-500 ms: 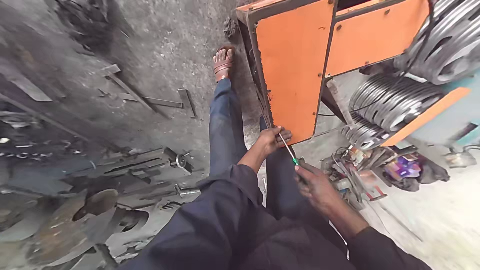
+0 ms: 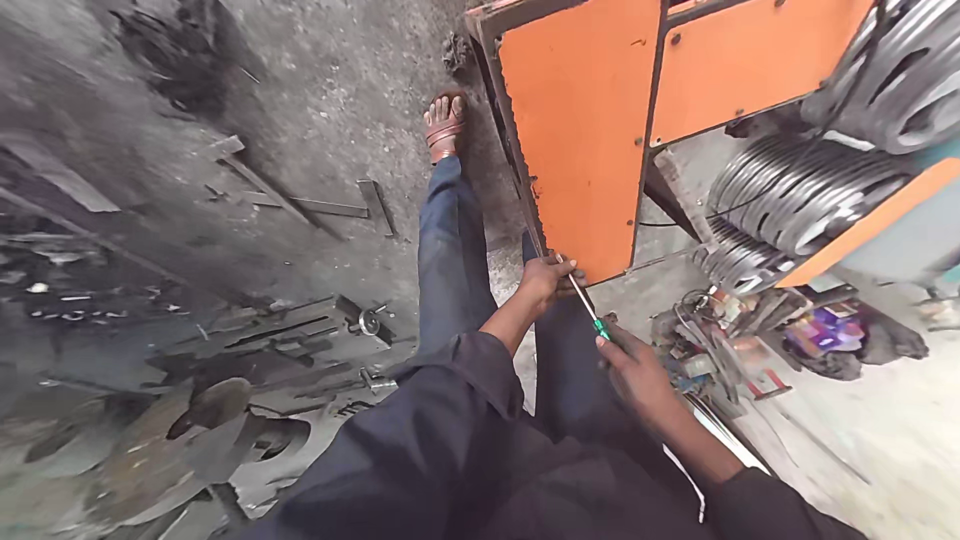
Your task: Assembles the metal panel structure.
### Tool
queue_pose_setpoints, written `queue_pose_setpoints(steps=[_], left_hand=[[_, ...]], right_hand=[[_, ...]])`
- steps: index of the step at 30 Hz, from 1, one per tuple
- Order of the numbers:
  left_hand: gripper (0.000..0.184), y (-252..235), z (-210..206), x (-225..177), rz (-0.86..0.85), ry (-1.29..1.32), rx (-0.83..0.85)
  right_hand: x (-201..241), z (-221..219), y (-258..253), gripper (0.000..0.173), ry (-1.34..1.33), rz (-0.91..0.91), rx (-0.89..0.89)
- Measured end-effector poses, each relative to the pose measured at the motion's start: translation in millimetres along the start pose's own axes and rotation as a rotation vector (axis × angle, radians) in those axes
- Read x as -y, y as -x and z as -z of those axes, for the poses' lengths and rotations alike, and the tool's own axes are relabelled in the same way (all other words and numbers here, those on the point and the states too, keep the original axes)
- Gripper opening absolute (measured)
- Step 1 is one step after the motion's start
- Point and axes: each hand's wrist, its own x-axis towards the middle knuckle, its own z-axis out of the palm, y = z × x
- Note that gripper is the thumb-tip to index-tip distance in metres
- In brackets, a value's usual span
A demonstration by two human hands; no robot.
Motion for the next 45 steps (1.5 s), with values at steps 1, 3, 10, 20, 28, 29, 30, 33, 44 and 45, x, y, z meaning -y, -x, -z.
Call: queue_pose_setpoints(steps=[1,3,10,20,28,29,30,33,44,45], left_hand=[[0.026,0,1,1,-0.011,-0.004,-0.017],[0.024,2,1,3,-0.036,-0.033,-0.055],[0.021,4,-1,2,-0.092,-0.113,-0.136],[0.023,2,5,-14,0.022,-0.175,-0.118],[0.023,-1,1,-24,0.127,-0.176,-0.127],[0.023,-1,2,-26,0.135,-0.188,-0.125],[0.022,-2,3,-29,0.14,-0.2,-0.122],[0.022,-3,6,-34,0.161,-0.239,-0.09],[0.027,9,8,-31,0.12,-0.4,-0.014],[0.028,8,6,-30,0.105,-0.389,-0.024]], right_hand=[[3,-2,1,0.04,-0.166,-0.042,0.033],[7,-5,4,0.032,-0.451,-0.157,0.113],[0,-7,2,0.039,-0.815,-0.247,0.252],[25,-42,12,0.036,-0.562,-0.195,0.072],[38,-34,8,0.053,0.557,-0.104,-0.04],[35,-37,7,0.049,0.325,-0.094,-0.039],[30,-42,6,0.043,-0.062,-0.094,-0.024],[24,-54,5,0.042,-1.316,-0.266,0.203],[41,-43,-4,0.051,0.56,-0.084,0.001],[38,-42,-5,0.052,0.589,-0.072,-0.015]])
